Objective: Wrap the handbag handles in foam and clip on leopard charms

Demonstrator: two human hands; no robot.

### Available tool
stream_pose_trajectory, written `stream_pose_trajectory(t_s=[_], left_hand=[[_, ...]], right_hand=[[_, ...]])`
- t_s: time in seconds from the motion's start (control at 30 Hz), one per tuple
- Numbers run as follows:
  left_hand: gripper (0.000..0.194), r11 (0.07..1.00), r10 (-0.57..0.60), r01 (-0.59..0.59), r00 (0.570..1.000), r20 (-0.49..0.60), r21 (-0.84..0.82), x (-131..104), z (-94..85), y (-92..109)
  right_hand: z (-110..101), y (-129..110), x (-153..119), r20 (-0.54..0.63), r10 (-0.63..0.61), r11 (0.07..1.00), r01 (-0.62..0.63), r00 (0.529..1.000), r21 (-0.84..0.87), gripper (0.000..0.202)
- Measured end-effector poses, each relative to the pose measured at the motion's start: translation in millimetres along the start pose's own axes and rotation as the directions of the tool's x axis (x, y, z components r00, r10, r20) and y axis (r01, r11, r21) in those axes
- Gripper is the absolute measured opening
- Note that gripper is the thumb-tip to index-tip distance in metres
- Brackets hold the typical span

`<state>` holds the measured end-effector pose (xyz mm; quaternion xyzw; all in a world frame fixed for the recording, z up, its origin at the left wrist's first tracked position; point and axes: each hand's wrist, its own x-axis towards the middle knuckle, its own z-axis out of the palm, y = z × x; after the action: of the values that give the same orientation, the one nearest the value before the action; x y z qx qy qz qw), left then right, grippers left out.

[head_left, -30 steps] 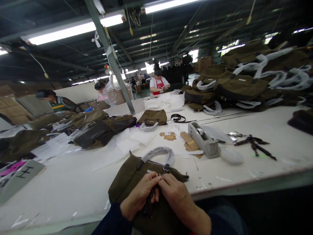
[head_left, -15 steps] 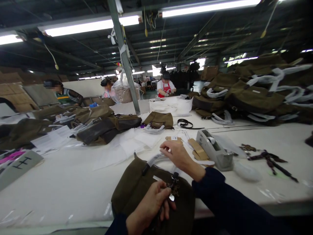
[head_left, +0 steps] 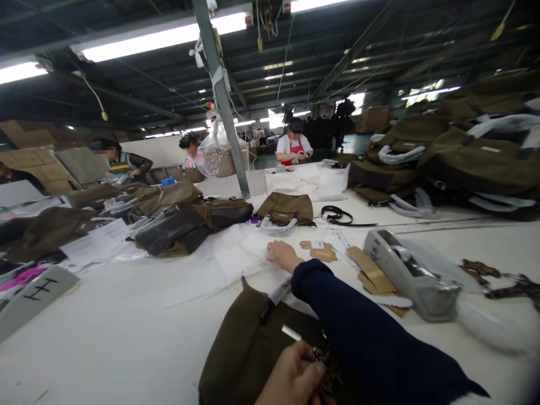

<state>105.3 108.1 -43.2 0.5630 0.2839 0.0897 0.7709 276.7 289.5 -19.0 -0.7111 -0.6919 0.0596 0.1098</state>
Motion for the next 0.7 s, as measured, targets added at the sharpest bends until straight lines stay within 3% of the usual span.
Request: stream_pose_trajectory(t_s=[0.07,0.2,0.37,0.7], left_hand=[[0.052,1.000,0.010,-0.010,1.000,0.001,-0.010,2,-1.5,-3],[0.050,1.000,0.009,-0.009,1.000,0.005,-0.026,2,-2.2,-4],[0.053,0.998,0.030,-0.030,1.000,0.009,-0.049,3,-3.9,-9],[0.053,0.997,0.017,-0.016,1.000,0.012,-0.073,2,-3.1,-6]], right_hand=[[4,1,4,0.009,-0.002,1.000,0.003,1.000,-0.027,0.030],[4,-3,6,0.004,0.008,0.998,-0.008,1.000,-0.065,0.042],[-1,-9,9,0.018,0.016,0.996,-0.015,1.000,-0.087,0.030],[0,-6,10,0.005,0.025,0.997,-0.024,1.000,-0.070,0.025]])
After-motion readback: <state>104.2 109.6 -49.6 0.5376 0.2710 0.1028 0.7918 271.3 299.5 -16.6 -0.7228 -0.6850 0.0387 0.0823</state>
